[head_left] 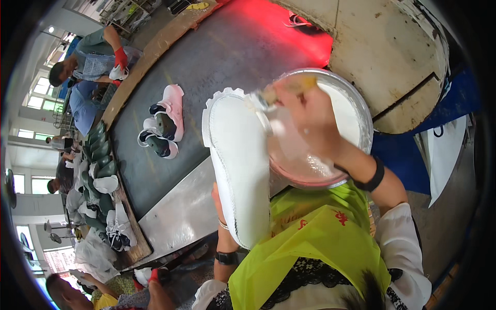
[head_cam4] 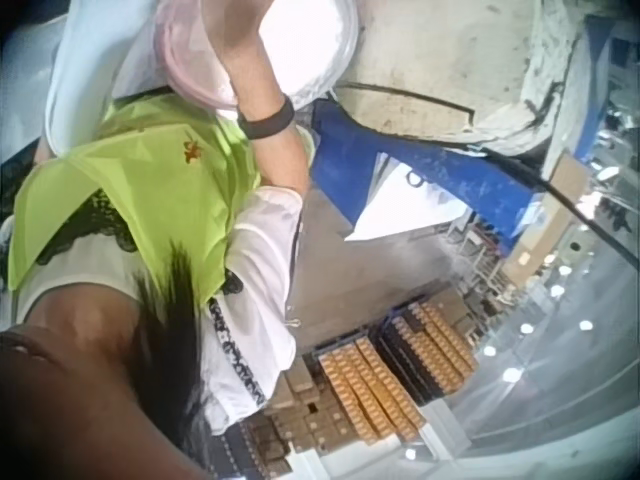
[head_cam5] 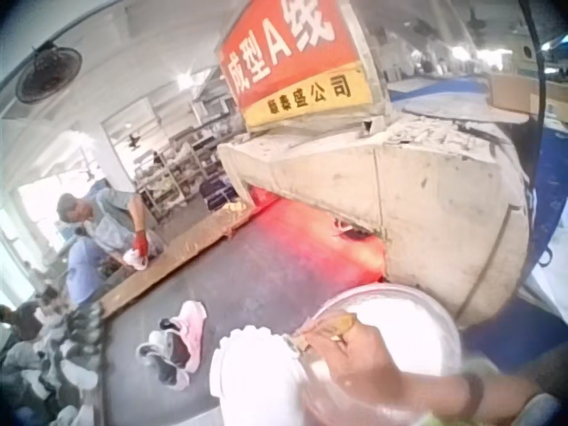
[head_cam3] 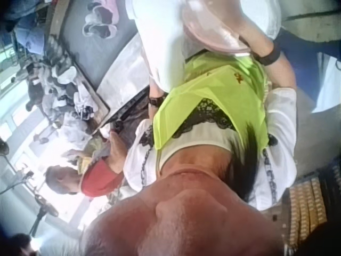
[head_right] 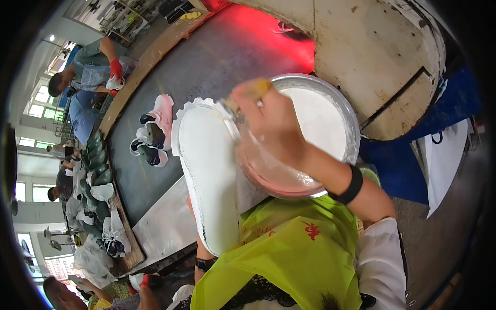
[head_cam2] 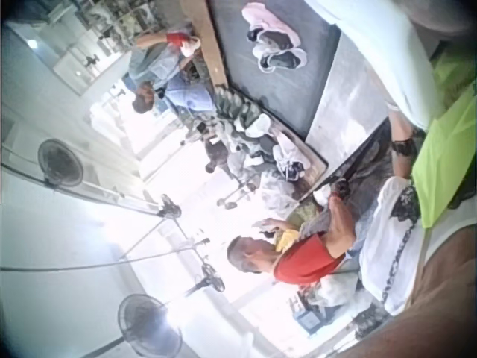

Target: Applying a white adhesive substance to the outer edge of shoe soles using a manual brush.

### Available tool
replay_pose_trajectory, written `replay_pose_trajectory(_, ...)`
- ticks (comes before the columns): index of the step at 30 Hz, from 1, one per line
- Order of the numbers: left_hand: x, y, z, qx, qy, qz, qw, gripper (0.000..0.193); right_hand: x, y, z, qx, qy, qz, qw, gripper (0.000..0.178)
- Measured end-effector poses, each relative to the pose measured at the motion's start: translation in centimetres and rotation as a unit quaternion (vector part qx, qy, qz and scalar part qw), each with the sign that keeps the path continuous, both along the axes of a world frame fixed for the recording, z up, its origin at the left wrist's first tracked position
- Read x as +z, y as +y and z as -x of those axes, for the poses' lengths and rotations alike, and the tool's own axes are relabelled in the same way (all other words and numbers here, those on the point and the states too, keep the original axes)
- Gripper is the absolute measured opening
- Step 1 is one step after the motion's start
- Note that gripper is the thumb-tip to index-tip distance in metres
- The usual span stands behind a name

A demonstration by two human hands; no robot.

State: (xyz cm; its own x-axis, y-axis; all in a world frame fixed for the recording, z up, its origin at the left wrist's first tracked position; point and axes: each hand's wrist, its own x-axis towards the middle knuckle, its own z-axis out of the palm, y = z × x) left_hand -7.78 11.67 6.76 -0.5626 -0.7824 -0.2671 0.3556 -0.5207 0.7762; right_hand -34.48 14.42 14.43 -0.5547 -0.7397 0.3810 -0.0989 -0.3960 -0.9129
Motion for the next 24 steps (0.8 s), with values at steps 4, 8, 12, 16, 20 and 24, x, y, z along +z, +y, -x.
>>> replay_pose_trajectory(4, 2.1, -0.5, 1.0, 0.013, -0.096, 0.108, 0.989, 0.052, -1.5, 3.8, -2.8, -0.081, 0.231, -0.036, 0.969, 0.018)
replay_pose_trajectory(8, 0.7, -1.8, -1.0, -0.035, -0.156, 0.146, 0.976, 0.056, 0.1, 3.1, -2.6, 0.002, 0.042, -0.091, 0.995, 0.014)
replay_pose_trajectory(12, 1.1, -1.2, -0.6, 0.005, 0.007, 0.018, 1.000, 0.054, 1.3, -0.8, -2.6, -0.005, 0.063, -0.030, 0.998, 0.013)
replay_pose_trajectory(16, -0.6, -2.3, -2.4, -0.010, 0.002, -0.027, 1.000, 0.060, -0.6, 2.1, -5.9, 0.034, 0.044, 0.026, 0.998, 0.013)
replay_pose_trajectory(20, -1.5, -3.4, -4.5, -0.084, -0.083, 0.028, 0.993, 0.069, 1.2, 0.1, -4.3, 0.005, 0.317, 0.033, 0.948, 0.020)
replay_pose_trajectory(24, -0.6, -2.5, -3.8, -0.062, -0.109, 0.030, 0.992, 0.069, 1.9, -4.7, -1.1, 0.030, -0.042, -0.049, 0.997, 0.031)
